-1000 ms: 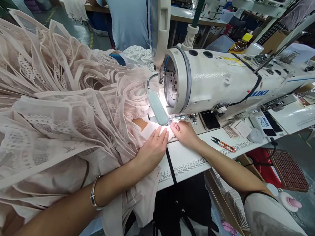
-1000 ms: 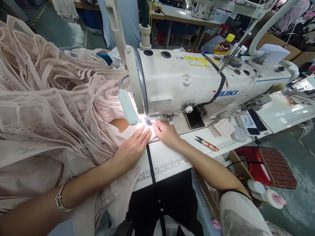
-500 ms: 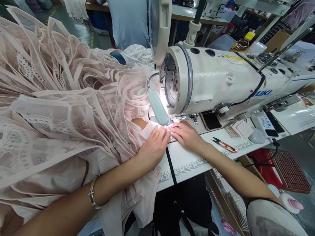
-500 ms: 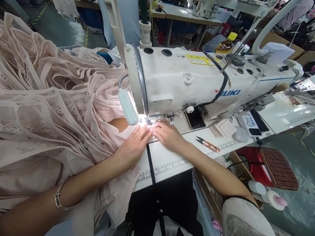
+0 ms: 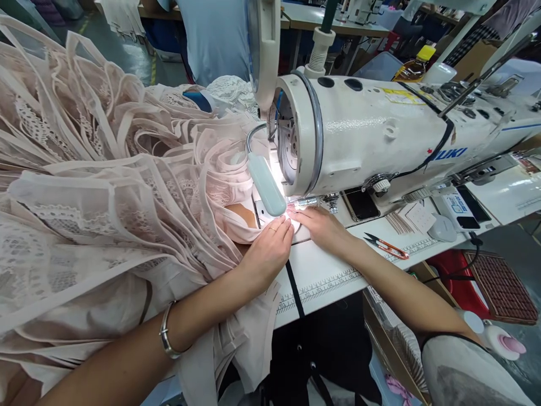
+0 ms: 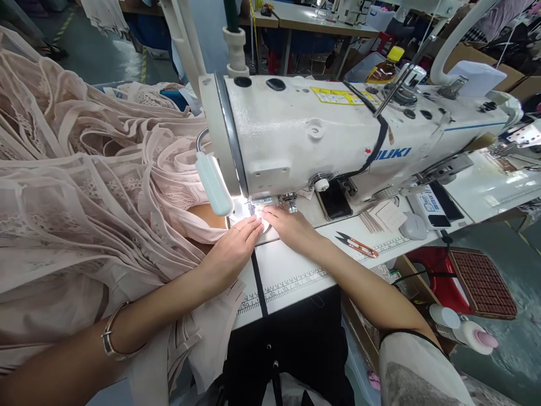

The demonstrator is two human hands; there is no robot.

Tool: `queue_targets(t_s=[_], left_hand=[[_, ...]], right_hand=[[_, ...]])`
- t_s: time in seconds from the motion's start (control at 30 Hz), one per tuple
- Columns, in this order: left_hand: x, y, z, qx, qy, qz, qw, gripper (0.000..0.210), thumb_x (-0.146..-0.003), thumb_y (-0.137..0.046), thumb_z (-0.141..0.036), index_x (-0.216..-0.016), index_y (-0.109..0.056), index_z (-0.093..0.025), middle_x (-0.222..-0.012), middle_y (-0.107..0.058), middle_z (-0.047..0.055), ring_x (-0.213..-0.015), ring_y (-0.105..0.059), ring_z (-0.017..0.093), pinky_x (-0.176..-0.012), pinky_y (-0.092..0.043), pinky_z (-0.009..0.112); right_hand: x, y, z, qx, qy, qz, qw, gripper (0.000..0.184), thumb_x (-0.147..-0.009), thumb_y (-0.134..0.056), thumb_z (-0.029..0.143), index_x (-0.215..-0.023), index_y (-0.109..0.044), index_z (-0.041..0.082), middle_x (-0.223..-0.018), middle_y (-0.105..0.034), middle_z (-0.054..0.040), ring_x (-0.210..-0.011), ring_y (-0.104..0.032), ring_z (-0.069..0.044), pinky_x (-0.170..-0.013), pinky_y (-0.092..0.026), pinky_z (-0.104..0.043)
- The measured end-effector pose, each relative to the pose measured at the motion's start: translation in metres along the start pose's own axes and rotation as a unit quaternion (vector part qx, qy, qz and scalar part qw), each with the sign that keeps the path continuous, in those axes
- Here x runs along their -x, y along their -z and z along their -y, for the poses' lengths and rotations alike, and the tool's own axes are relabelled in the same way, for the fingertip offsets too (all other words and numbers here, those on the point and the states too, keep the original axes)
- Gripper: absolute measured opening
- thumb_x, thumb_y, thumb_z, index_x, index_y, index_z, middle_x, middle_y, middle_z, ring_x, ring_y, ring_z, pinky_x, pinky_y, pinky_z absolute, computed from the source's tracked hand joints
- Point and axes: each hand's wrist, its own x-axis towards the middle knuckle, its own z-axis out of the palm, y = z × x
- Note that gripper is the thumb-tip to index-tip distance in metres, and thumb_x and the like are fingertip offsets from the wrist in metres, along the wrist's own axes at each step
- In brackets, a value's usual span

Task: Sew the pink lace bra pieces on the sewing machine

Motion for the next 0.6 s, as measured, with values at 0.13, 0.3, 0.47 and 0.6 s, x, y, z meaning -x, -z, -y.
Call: queue_targets(t_s=[0.13, 0.3, 0.47, 0.6], left_hand=[[-0.0011, 0.0011, 0.0008, -0.009, -0.003, -0.004, 1.000, 0.036, -0.098, -0.039, -0.003, -0.129, -0.056, 0.001, -0.132, -0.065, 0.025, -0.129, -0.061, 0.029, -0.109, -0.050, 0.043], [-0.0026, -0.0003, 0.0023, -0.024, -0.002, -0.016, 1.000, 0.034, -0.099, -0.038, -0.004, -0.125, -0.059, -0.001, -0.127, -0.069, 0.021, -0.123, -0.064, 0.028, -0.105, -0.053, 0.043], [-0.0022, -0.0026, 0.0052, -0.011, -0.005, -0.041, 0.999, 0.033, -0.101, -0.039, -0.007, -0.125, -0.060, -0.002, -0.125, -0.070, 0.020, -0.124, -0.064, 0.029, -0.105, -0.053, 0.043], [-0.0013, -0.0043, 0.0065, -0.008, 0.001, -0.047, 0.999, 0.035, -0.101, -0.036, -0.008, -0.127, -0.059, -0.002, -0.126, -0.070, 0.020, -0.123, -0.064, 0.029, -0.104, -0.054, 0.044]], right_hand=[[-0.0006, 0.0025, 0.0034, -0.019, -0.017, 0.008, 1.000, 0.052, -0.092, -0.040, 0.004, -0.133, -0.065, 0.024, -0.143, -0.063, -0.0056, -0.121, -0.064, -0.024, -0.102, -0.053, -0.043], [-0.0019, 0.0054, 0.0080, -0.033, -0.060, 0.032, 0.997, 0.046, -0.099, -0.038, 0.015, -0.138, -0.062, 0.023, -0.140, -0.064, -0.0082, -0.116, -0.065, -0.025, -0.093, -0.056, -0.040], [-0.0019, 0.0031, 0.0056, -0.053, -0.058, 0.026, 0.997, 0.049, -0.099, -0.036, 0.014, -0.140, -0.061, 0.026, -0.138, -0.065, -0.0066, -0.116, -0.063, -0.022, -0.091, -0.054, -0.036], [-0.0032, 0.0020, 0.0059, -0.048, -0.046, 0.017, 0.998, 0.047, -0.099, -0.037, 0.014, -0.135, -0.063, 0.027, -0.134, -0.066, -0.0052, -0.114, -0.063, -0.022, -0.094, -0.051, -0.037]])
